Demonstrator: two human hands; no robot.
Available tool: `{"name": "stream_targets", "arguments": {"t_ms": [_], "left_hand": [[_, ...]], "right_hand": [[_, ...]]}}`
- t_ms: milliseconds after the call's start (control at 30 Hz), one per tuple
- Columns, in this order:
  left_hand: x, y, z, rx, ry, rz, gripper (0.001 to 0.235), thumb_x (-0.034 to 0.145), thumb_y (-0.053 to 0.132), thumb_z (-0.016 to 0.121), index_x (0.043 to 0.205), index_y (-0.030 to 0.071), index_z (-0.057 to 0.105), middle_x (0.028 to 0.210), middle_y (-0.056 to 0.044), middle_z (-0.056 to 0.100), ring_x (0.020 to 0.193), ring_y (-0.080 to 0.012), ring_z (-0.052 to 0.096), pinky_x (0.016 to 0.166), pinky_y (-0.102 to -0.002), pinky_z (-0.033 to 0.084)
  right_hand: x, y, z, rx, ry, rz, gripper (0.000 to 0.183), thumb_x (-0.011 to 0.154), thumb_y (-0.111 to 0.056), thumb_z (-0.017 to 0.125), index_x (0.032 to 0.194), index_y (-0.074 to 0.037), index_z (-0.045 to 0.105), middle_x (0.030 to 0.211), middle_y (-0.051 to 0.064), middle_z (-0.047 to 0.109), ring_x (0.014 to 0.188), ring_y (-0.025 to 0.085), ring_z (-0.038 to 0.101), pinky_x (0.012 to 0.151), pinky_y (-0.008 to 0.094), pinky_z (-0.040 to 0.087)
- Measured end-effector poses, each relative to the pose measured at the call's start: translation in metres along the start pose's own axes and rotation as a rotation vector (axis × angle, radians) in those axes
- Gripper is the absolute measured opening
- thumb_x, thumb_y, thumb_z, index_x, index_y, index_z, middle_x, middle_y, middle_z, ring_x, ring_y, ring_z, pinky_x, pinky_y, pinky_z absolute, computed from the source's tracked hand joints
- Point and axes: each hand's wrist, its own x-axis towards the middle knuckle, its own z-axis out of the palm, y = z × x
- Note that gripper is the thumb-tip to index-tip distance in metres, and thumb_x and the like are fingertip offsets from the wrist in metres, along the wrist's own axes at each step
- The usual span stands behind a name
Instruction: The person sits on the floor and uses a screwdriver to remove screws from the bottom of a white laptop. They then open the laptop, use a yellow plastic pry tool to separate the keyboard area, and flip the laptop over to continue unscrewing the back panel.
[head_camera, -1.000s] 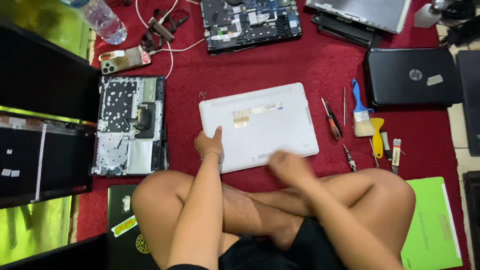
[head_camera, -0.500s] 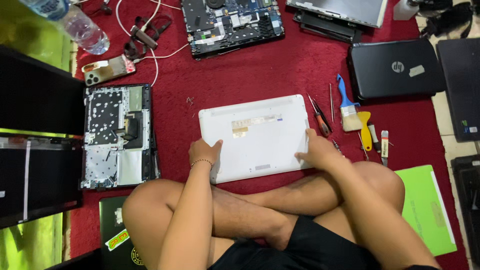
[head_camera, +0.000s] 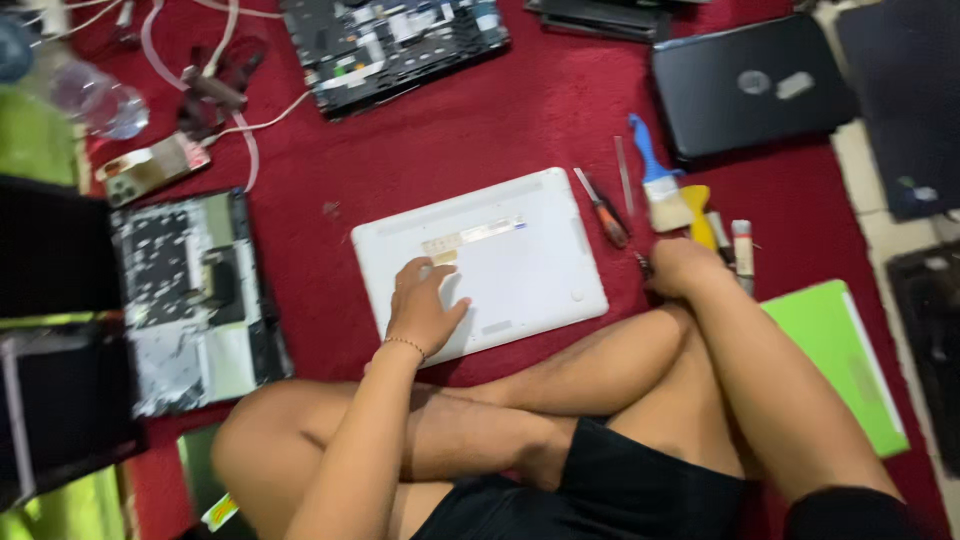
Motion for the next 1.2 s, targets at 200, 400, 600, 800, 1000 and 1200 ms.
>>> {"name": "stream_targets", "arguments": {"t_ms": [200,400,600,800,1000,1200], "left_hand": [[-0.008,-0.045,-0.075,0.197,-0.169,-0.035,0.078,0.095,0.061,0.065,0.158,0.017,0.053,0.154,-0.015,0.058,0.135,-0.0423,0.059,0.111,-0.059,0.047],[0.037,-0.109,-0.123,0.172,0.064,-0.258,0.048,0.099,0.035,0.068,0.141,0.012,0.068,0.134,-0.021,0.073,0.123,-0.0467,0.068,0.102,-0.058,0.054],[0.113,-0.182,-0.055,-0.051,0.292,-0.252,0.023,0.1,0.028,0.071,0.119,0.028,0.084,0.115,-0.011,0.081,0.12,-0.0373,0.074,0.099,-0.051,0.063],[0.106,-0.16,-0.065,-0.036,0.212,-0.194,0.03,0.104,0.024,0.068,0.128,0.013,0.08,0.119,-0.017,0.074,0.121,-0.039,0.07,0.103,-0.053,0.061],[0.112,-0.159,-0.055,0.021,0.232,-0.167,0.028,0.106,0.024,0.064,0.123,0.012,0.082,0.119,-0.018,0.071,0.126,-0.0422,0.065,0.108,-0.056,0.056],[0.109,-0.143,-0.068,-0.002,0.425,-0.098,0.026,0.103,0.021,0.065,0.125,0.009,0.074,0.126,-0.017,0.065,0.128,-0.0399,0.062,0.101,-0.051,0.061]], "right_hand": [[-0.049,-0.022,-0.046,0.072,0.105,-0.133,0.031,0.091,-0.039,0.076,0.107,-0.013,0.08,0.113,0.025,0.082,0.11,0.045,0.078,0.091,0.052,0.06],[-0.088,-0.087,-0.072,0.519,0.614,-0.439,0.031,0.113,-0.025,0.063,0.134,-0.005,0.073,0.12,0.019,0.078,0.107,0.043,0.071,0.092,0.051,0.05],[-0.096,-0.225,-0.05,0.862,0.456,-0.316,0.045,0.106,-0.024,0.07,0.15,-0.013,0.064,0.118,0.035,0.074,0.113,0.057,0.068,0.094,0.069,0.055],[-0.073,-0.245,-0.022,0.723,0.427,-0.4,0.038,0.098,-0.021,0.079,0.135,-0.012,0.077,0.112,0.018,0.081,0.108,0.039,0.077,0.092,0.048,0.062],[-0.085,-0.253,-0.042,0.763,0.477,-0.525,0.04,0.11,-0.026,0.064,0.147,-0.011,0.069,0.131,0.021,0.076,0.122,0.043,0.07,0.103,0.053,0.056],[-0.069,-0.246,-0.024,0.789,0.462,-0.496,0.037,0.112,-0.025,0.064,0.146,-0.011,0.069,0.123,0.019,0.078,0.116,0.043,0.073,0.099,0.053,0.058]]}}
